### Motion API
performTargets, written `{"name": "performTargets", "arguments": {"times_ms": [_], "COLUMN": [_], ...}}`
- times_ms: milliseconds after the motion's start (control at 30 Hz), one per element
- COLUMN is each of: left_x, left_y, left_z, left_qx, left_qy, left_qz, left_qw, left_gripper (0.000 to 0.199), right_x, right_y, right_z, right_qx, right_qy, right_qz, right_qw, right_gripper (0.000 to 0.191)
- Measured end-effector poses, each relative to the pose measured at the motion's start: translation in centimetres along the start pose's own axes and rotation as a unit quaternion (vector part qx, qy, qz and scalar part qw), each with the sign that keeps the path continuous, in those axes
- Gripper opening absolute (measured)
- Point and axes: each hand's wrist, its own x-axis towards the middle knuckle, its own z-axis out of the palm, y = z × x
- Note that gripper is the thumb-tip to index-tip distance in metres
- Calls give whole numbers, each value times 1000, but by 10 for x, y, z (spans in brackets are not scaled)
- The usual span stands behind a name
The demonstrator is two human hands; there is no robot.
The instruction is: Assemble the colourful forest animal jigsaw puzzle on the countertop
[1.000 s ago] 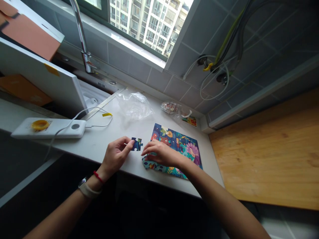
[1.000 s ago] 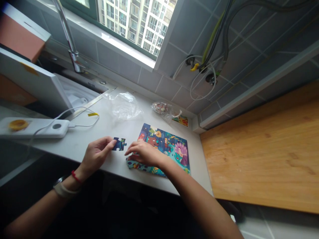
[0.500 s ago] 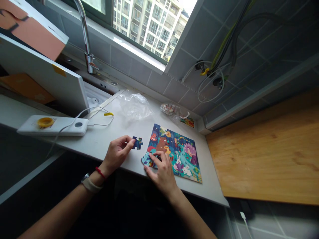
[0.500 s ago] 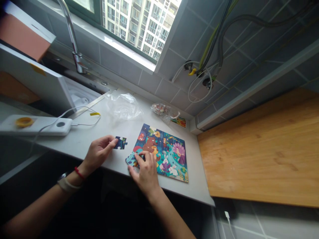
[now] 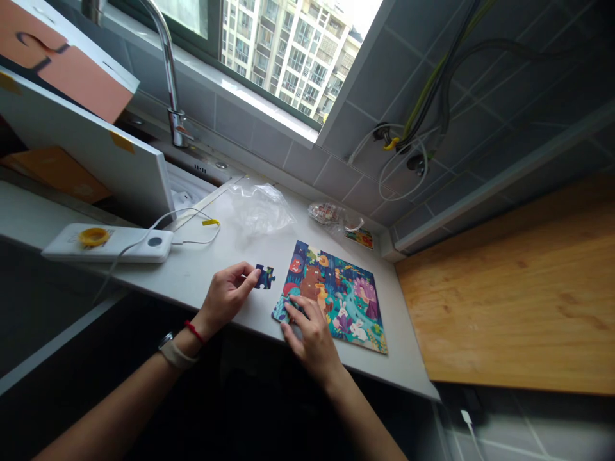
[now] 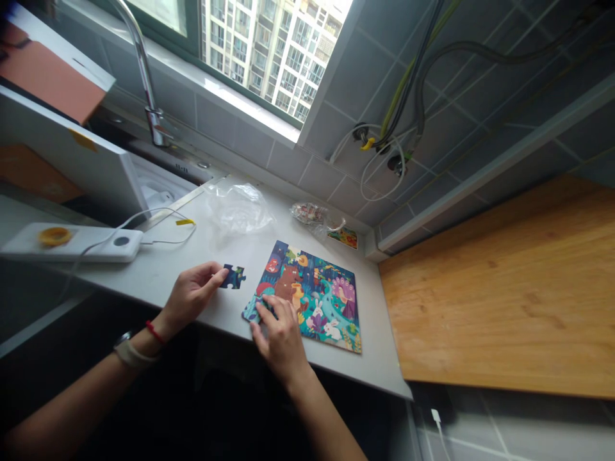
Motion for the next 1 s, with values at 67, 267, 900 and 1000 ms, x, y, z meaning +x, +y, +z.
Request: {"name": "performTargets", "arguments": {"times_ms": [67, 267, 900, 1000], "left_x": [0, 0, -1, -1], "left_y": [2, 4, 0, 2], "left_z": [0, 0, 0, 1], "left_qx": [0, -2, -1, 26], "left_qy": [1, 3, -10, -35], "left_qz": [3, 4, 9, 12], "left_qw": [1000, 1000, 1000, 999], "left_gripper": [38, 39, 39, 38], "right_x": [0, 7, -10, -14], "right_y": [2, 6, 11, 11], "right_z": [0, -6, -4, -8], "right_qx": [27, 43, -40, 3], "right_qy": [16, 3, -55, -66], "right_qz": [24, 49, -20, -11], "right_qw": [999, 998, 997, 998], "right_gripper": [41, 32, 49, 52]}}
